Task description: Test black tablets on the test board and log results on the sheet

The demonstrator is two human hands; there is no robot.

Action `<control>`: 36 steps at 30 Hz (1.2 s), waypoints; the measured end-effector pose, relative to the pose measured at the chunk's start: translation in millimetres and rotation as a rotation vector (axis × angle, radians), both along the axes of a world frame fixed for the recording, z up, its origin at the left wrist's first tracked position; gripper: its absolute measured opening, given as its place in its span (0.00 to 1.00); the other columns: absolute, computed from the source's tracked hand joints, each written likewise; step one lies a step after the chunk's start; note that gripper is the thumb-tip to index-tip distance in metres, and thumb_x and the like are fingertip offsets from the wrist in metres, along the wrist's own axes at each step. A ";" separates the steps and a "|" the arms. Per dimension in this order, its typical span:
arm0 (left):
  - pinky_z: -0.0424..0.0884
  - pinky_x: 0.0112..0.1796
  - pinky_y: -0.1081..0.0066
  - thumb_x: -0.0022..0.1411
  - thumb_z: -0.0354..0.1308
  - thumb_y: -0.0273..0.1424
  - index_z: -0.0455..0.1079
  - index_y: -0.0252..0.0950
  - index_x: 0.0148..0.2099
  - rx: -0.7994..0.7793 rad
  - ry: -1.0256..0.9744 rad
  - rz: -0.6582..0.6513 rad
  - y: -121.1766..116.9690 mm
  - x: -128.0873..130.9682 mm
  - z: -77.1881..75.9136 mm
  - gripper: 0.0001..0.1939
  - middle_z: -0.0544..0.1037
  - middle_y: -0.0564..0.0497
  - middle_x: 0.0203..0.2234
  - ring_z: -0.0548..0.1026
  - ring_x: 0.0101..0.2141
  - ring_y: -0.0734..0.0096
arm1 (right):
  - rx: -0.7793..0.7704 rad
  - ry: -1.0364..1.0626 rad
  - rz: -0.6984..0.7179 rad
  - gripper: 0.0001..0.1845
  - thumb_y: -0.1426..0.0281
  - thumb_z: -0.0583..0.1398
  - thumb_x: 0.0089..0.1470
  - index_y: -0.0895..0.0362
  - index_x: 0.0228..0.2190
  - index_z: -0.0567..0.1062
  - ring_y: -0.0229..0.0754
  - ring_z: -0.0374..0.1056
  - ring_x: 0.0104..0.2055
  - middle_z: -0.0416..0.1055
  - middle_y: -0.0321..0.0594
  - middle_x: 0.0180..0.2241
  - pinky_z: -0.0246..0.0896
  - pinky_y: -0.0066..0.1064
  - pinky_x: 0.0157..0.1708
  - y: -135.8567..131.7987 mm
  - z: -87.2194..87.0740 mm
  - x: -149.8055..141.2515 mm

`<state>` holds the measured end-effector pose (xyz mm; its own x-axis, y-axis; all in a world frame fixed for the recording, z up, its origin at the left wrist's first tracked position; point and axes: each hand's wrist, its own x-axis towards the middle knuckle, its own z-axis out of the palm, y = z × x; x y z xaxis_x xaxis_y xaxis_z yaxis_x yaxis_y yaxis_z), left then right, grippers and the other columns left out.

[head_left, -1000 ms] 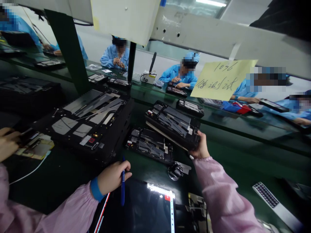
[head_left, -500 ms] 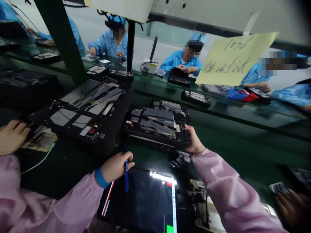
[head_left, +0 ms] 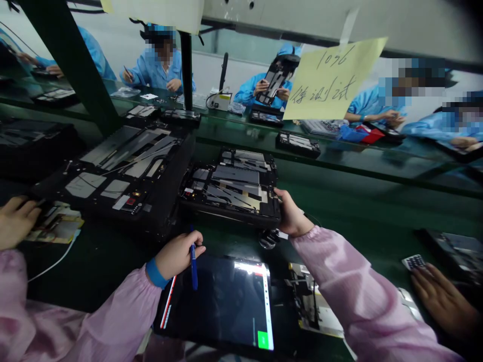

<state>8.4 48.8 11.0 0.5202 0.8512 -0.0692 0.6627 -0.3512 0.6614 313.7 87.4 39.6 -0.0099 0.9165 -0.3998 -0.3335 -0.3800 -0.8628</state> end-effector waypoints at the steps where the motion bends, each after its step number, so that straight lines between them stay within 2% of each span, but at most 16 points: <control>1: 0.67 0.35 0.71 0.60 0.54 0.31 0.65 0.38 0.36 0.003 -0.001 0.004 0.0 0.2 0.5 0.03 0.74 0.52 0.30 0.74 0.32 0.69 | -0.039 0.036 0.017 0.21 0.53 0.51 0.53 0.52 0.40 0.74 0.46 0.74 0.37 0.78 0.38 0.31 0.69 0.38 0.41 -1.3 1.2 0.2; 5: 0.67 0.34 0.71 0.60 0.54 0.32 0.65 0.38 0.36 0.002 0.000 0.011 0.4 0.4 1.4 0.03 0.74 0.52 0.30 0.74 0.32 0.69 | -0.109 0.086 0.032 0.22 0.53 0.50 0.54 0.53 0.39 0.74 0.45 0.75 0.35 0.78 0.38 0.30 0.70 0.37 0.39 0.9 1.8 5.9; 8: 0.67 0.34 0.70 0.60 0.55 0.33 0.65 0.38 0.36 -0.009 0.006 0.004 1.0 0.1 1.1 0.04 0.75 0.52 0.30 0.74 0.32 0.69 | -0.102 -0.020 -0.015 0.21 0.53 0.52 0.54 0.54 0.36 0.74 0.44 0.74 0.31 0.77 0.38 0.27 0.70 0.35 0.34 13.8 -3.8 14.2; 11: 0.67 0.35 0.70 0.60 0.55 0.33 0.65 0.38 0.36 -0.018 0.006 0.011 1.2 -0.3 0.8 0.04 0.74 0.52 0.30 0.74 0.32 0.68 | -0.112 -0.132 -0.070 0.15 0.57 0.55 0.54 0.55 0.32 0.74 0.41 0.71 0.25 0.76 0.36 0.24 0.68 0.30 0.28 26.1 -11.7 20.4; 14: 0.67 0.35 0.71 0.60 0.54 0.32 0.65 0.38 0.36 -0.024 0.009 0.009 1.1 -0.6 0.6 0.03 0.74 0.52 0.30 0.74 0.32 0.69 | -0.112 -0.173 -0.076 0.11 0.62 0.56 0.53 0.55 0.31 0.74 0.39 0.70 0.23 0.75 0.36 0.24 0.66 0.28 0.25 25.5 -17.4 20.7; 21: 0.67 0.35 0.70 0.61 0.53 0.33 0.65 0.38 0.37 -0.017 0.016 -0.012 1.5 -0.4 -1.5 0.04 0.74 0.52 0.30 0.74 0.33 0.69 | -0.069 -0.318 -0.046 0.12 0.60 0.59 0.51 0.56 0.32 0.74 0.41 0.70 0.27 0.74 0.39 0.27 0.67 0.30 0.26 13.6 -16.2 22.4; 24: 0.67 0.36 0.70 0.61 0.54 0.32 0.64 0.38 0.37 -0.034 -0.001 -0.012 2.9 0.9 -0.8 0.04 0.74 0.51 0.30 0.74 0.33 0.68 | -0.035 -0.418 -0.105 0.17 0.60 0.62 0.48 0.55 0.39 0.73 0.45 0.70 0.36 0.74 0.41 0.34 0.68 0.35 0.35 19.7 -8.8 26.3; 26: 0.67 0.36 0.70 0.61 0.54 0.33 0.64 0.37 0.37 -0.047 -0.013 -0.011 4.1 2.4 0.2 0.04 0.75 0.51 0.30 0.75 0.34 0.68 | 0.076 -0.526 -0.186 0.27 0.63 0.66 0.45 0.53 0.47 0.70 0.46 0.67 0.47 0.71 0.40 0.44 0.65 0.37 0.47 17.3 -0.6 24.7; 28: 0.68 0.36 0.70 0.60 0.54 0.33 0.65 0.37 0.37 -0.057 -0.029 -0.015 5.0 4.1 1.0 0.05 0.75 0.51 0.30 0.75 0.34 0.68 | 0.333 -0.728 -0.197 0.33 0.64 0.67 0.44 0.52 0.52 0.66 0.47 0.60 0.55 0.65 0.40 0.51 0.56 0.40 0.56 3.6 10.2 17.0; 30: 0.68 0.37 0.70 0.61 0.54 0.35 0.65 0.37 0.37 -0.072 -0.054 -0.021 5.5 5.6 1.3 0.07 0.76 0.51 0.30 0.75 0.34 0.68 | 0.644 -0.958 -0.052 0.29 0.62 0.63 0.49 0.54 0.53 0.67 0.50 0.60 0.56 0.63 0.43 0.51 0.54 0.47 0.57 -22.0 22.2 4.4; 32: 0.69 0.37 0.70 0.61 0.53 0.37 0.65 0.37 0.38 -0.098 -0.082 -0.031 5.7 6.3 1.2 0.08 0.76 0.50 0.31 0.76 0.34 0.68 | 0.827 -1.126 0.082 0.25 0.62 0.61 0.52 0.54 0.51 0.68 0.53 0.60 0.56 0.63 0.45 0.51 0.54 0.52 0.57 -56.2 31.9 -8.7; 34: 0.69 0.38 0.69 0.61 0.53 0.38 0.66 0.37 0.38 -0.120 -0.094 -0.038 5.6 6.5 1.2 0.10 0.77 0.49 0.32 0.76 0.35 0.67 | 0.928 -1.266 0.057 0.23 0.63 0.62 0.52 0.53 0.50 0.69 0.56 0.57 0.58 0.62 0.48 0.52 0.52 0.55 0.58 -94.3 33.7 -17.7; 36: 0.69 0.39 0.68 0.61 0.53 0.39 0.66 0.37 0.38 -0.125 -0.087 -0.042 5.6 6.3 1.4 0.10 0.78 0.48 0.33 0.76 0.36 0.66 | 0.977 -1.287 0.086 0.21 0.67 0.61 0.53 0.54 0.49 0.68 0.55 0.59 0.56 0.63 0.49 0.51 0.56 0.54 0.55 -132.4 23.8 -20.5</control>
<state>14.6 54.5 12.4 0.5639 0.8161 -0.1262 0.5876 -0.2891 0.7557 293.1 -45.0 63.3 -0.2089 0.8272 0.5217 0.7559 0.4751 -0.4505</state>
